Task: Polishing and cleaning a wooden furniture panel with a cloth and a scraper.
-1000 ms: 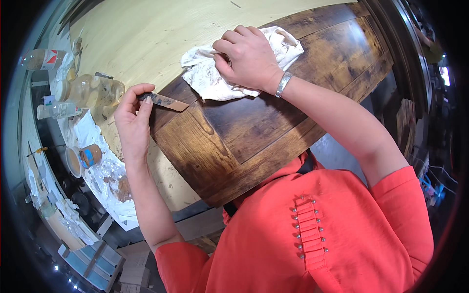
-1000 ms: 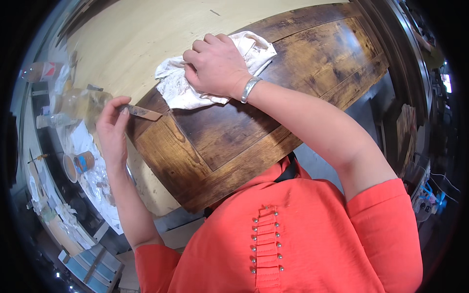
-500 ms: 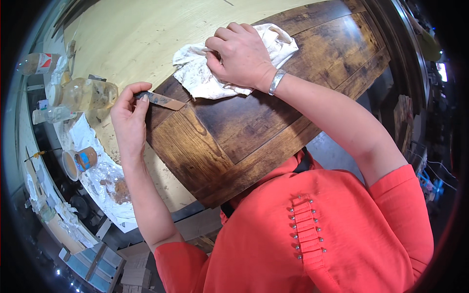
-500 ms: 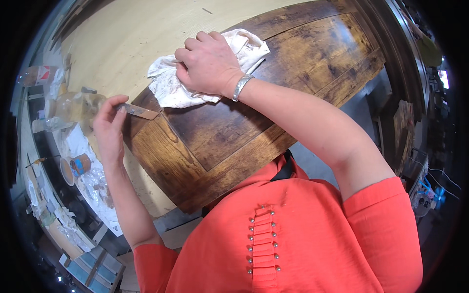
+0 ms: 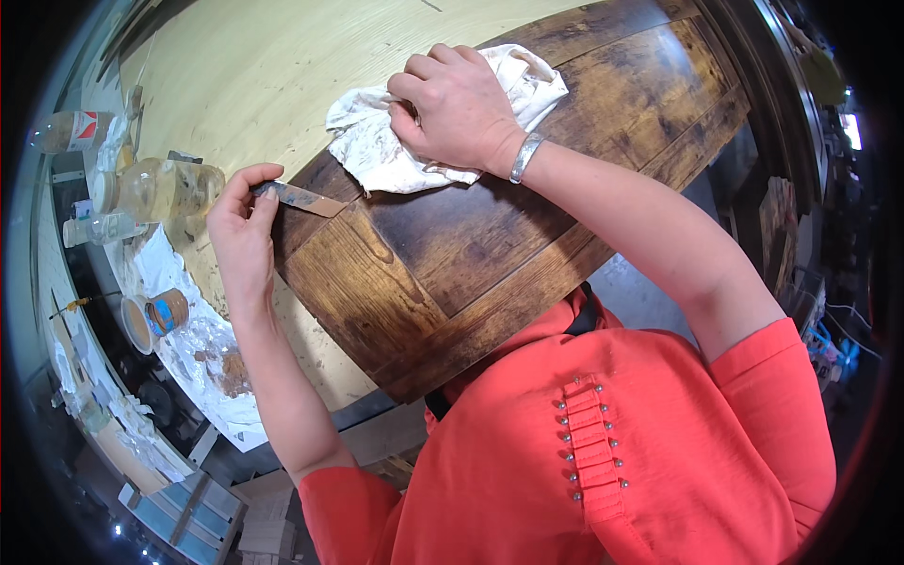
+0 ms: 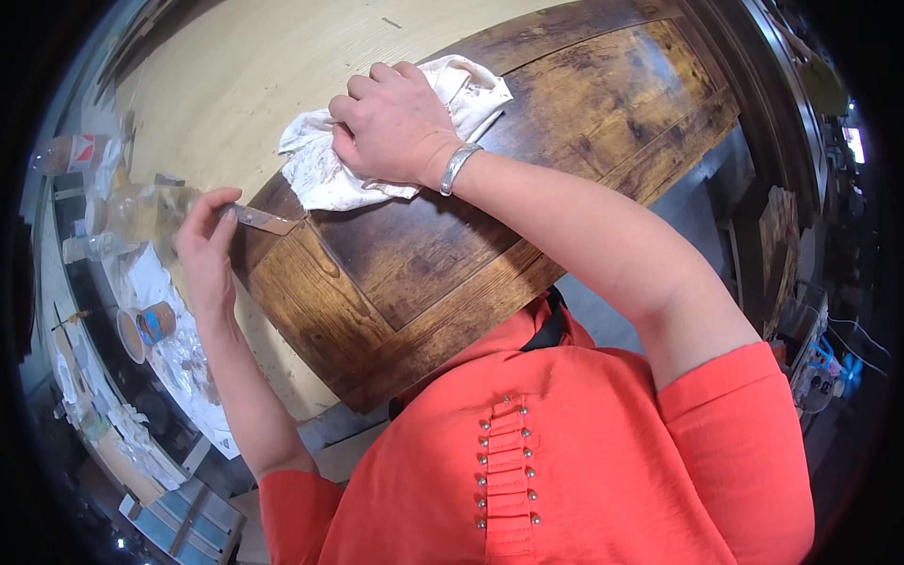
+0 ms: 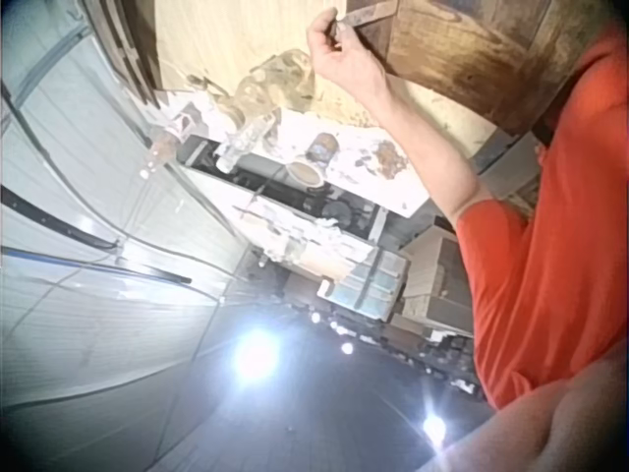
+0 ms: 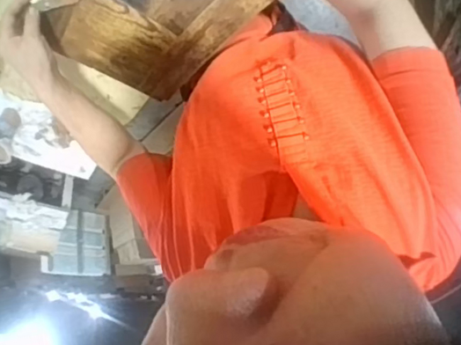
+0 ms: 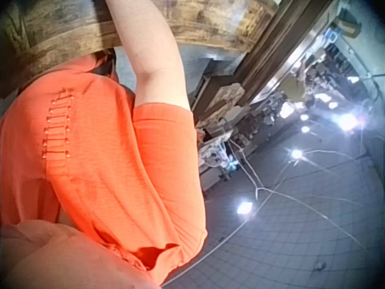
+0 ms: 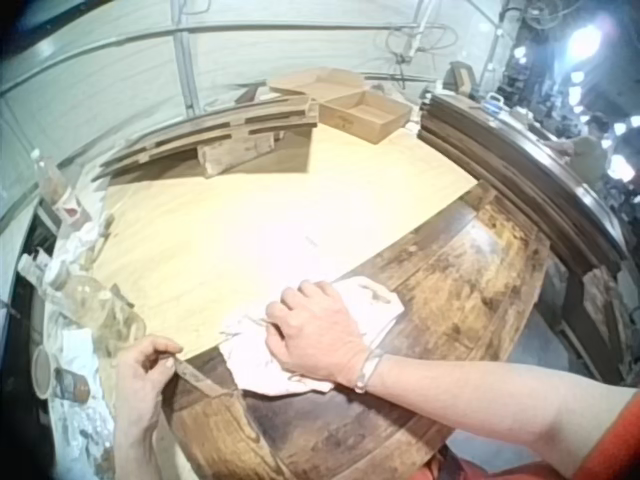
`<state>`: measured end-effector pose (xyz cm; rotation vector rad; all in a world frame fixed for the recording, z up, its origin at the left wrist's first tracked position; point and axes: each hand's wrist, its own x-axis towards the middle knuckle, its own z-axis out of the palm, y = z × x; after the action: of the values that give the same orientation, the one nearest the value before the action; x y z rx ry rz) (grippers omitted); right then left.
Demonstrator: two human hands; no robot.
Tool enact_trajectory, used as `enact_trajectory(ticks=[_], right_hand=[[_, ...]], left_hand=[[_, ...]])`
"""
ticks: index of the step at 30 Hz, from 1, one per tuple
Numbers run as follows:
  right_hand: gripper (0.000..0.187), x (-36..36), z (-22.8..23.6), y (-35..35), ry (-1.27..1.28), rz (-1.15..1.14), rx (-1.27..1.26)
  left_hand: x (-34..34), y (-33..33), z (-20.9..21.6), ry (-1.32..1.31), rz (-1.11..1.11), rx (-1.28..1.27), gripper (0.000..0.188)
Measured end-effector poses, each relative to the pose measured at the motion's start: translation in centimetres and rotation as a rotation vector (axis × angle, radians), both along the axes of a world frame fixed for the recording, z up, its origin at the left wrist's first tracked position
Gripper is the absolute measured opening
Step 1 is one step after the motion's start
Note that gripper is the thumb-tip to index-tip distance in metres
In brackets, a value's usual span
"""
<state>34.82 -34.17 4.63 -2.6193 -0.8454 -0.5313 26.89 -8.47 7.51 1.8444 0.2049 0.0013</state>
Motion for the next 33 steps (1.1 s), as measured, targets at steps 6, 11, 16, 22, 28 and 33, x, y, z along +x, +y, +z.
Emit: enact_trajectory(ticks=[6,11,16,22,28,33], right_hand=[[0.014,0.0,0.0,-0.3,0.004,-0.015,-0.016],[0.015,-0.1,0.0,0.0,-0.003,-0.006,-0.008],[0.014,0.0,-0.1,-0.1,-0.022,-0.010,-0.008],[0.014,0.0,-0.1,0.0,-0.021,-0.013,-0.018],[0.014,-0.1,-0.2,0.1,-0.004,-0.018,-0.016],[0.015,0.2,-0.4,-0.2,-0.033,-0.016,-0.008]], left_hand=[[-1.2,0.2,1.1,0.010,-0.019,0.106,0.024],[-3.5,1.7,1.6,0.041,-0.025,0.103,0.023],[-5.5,1.0,0.1,-0.140,0.066,0.126,0.017],[-7.3,-0.1,-1.0,-0.270,0.143,0.294,0.011],[-6.9,-1.0,-1.3,-0.391,0.127,0.413,0.013],[-7.0,-0.9,-1.7,-0.364,0.116,0.402,0.013]])
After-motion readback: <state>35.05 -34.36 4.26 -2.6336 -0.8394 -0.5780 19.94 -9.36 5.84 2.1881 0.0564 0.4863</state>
